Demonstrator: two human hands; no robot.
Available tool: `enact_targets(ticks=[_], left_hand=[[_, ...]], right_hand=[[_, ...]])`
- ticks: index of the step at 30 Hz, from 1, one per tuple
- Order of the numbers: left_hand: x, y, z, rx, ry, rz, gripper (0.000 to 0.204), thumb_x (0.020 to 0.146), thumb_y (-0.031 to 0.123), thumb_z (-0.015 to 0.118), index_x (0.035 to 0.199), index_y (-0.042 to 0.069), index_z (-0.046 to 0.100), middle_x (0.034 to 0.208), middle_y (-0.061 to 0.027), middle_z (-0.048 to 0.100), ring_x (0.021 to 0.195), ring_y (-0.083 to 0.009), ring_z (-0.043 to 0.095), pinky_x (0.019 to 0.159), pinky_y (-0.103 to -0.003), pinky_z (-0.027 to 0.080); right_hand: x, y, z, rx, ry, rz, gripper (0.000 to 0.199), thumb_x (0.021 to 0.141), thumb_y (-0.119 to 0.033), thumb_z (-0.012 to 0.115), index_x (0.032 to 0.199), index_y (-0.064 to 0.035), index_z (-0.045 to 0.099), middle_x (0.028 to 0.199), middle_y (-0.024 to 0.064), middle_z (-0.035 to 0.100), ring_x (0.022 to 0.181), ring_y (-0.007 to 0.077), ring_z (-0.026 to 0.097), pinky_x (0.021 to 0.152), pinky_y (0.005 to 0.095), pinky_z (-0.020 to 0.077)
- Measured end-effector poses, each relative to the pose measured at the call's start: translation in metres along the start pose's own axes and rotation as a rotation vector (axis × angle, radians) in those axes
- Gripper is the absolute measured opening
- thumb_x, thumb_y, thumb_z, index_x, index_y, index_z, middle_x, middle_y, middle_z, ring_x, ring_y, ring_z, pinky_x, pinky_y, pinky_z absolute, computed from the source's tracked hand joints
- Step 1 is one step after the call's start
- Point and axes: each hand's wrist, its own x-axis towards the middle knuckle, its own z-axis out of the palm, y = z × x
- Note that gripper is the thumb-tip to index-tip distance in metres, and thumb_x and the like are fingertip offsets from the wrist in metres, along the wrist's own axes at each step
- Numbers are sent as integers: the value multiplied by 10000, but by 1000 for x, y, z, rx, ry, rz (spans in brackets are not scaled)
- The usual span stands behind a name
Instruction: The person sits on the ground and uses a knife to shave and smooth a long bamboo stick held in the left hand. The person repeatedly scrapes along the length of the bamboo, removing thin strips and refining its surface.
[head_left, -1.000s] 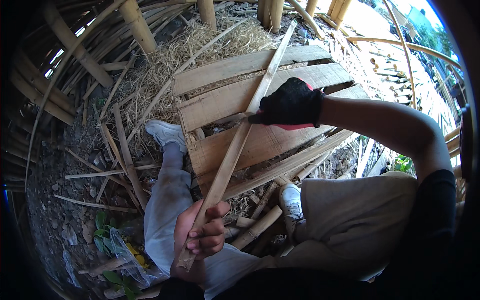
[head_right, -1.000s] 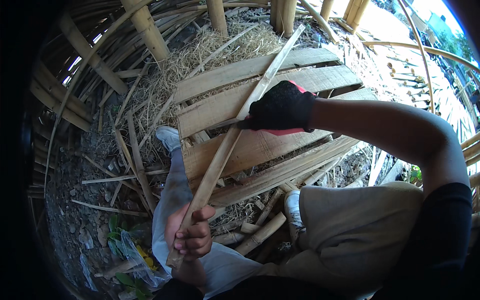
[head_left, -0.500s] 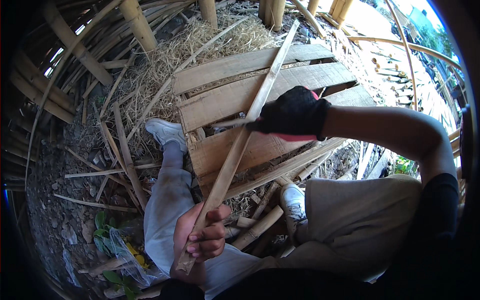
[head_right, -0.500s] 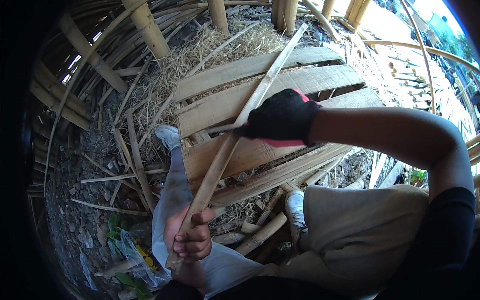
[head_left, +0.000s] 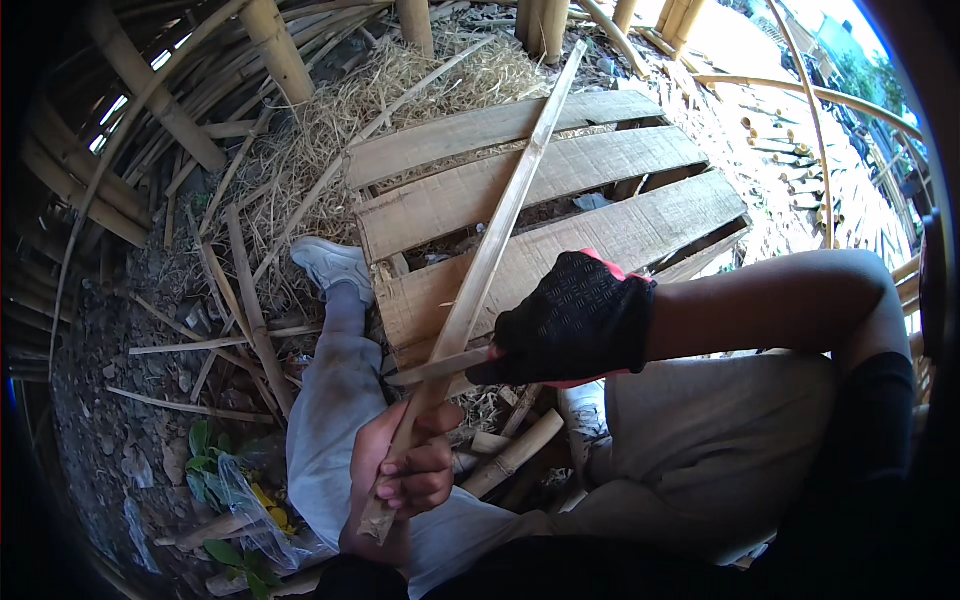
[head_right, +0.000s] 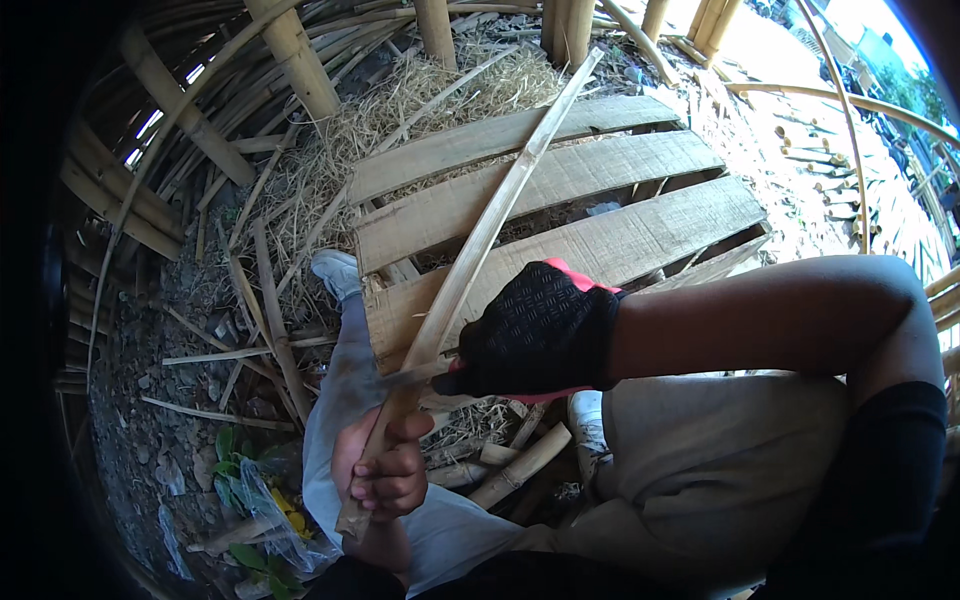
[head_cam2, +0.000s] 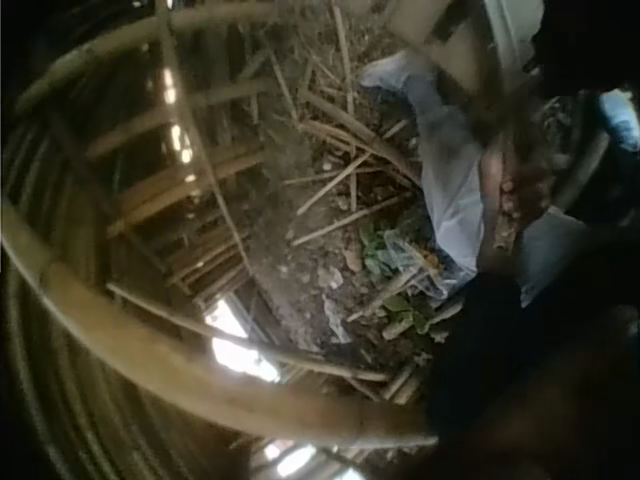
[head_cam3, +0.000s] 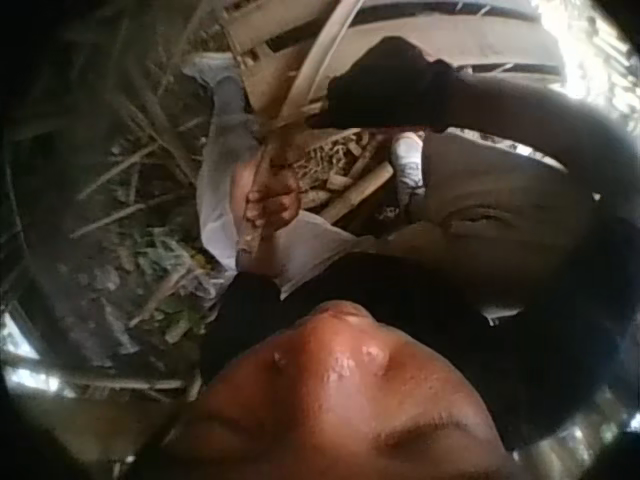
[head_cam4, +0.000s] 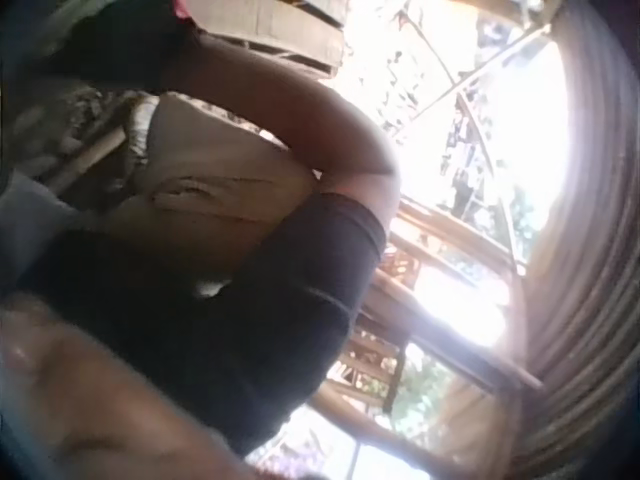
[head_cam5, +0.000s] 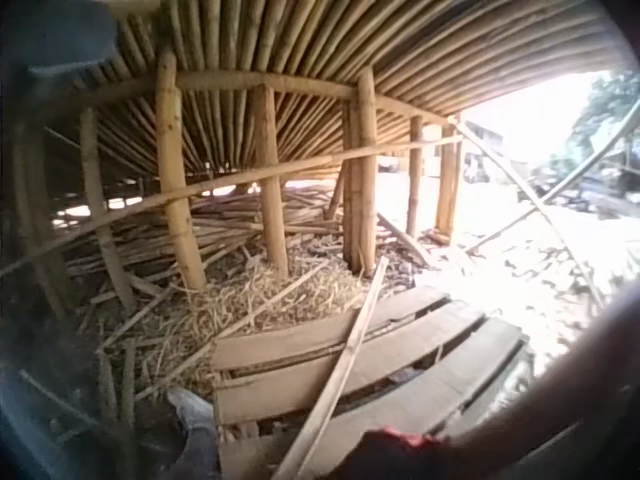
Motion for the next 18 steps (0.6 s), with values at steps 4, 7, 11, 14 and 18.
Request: enact_targets(ticks=[4,7,11,14,18], left_hand=[[0,-9,9,-8,79,55,326,1095,371,283,897,145,410,457,38,425,291,-64,432,252,-216,326],[-8,-14,13,11,74,91,331,1094,377,288,887,148,409,456,39,421,290,-63,430,252,-214,325],[1,-8,6,-3,67,30,338,1095,385,284,886,147,403,455,44,414,288,-60,426,250,-211,322],[2,-10,14,-49,83,71,342,1096,388,280,885,146,399,453,46,409,286,-57,421,247,-208,318],[-3,-9,13,2,62,41,350,1096,390,279,872,147,394,450,46,399,281,-51,408,242,-202,304]], right_hand=[[11,34,-12,-126,-37,135,391,1000,-512,508,909,-223,756,701,79,670,670,294,695,553,391,538],[28,44,-21,-180,-80,253,431,1018,-556,455,948,-266,765,783,70,698,716,278,703,593,408,546],[4,45,19,-19,72,92,516,1027,-589,410,906,-201,728,832,86,712,768,298,700,667,404,549],[9,118,4,-173,-31,208,525,1043,-573,375,1003,-189,730,850,87,714,791,307,700,721,406,551],[17,60,-6,-44,-126,250,571,1023,-615,371,982,-226,786,966,96,750,931,294,713,840,408,555]])
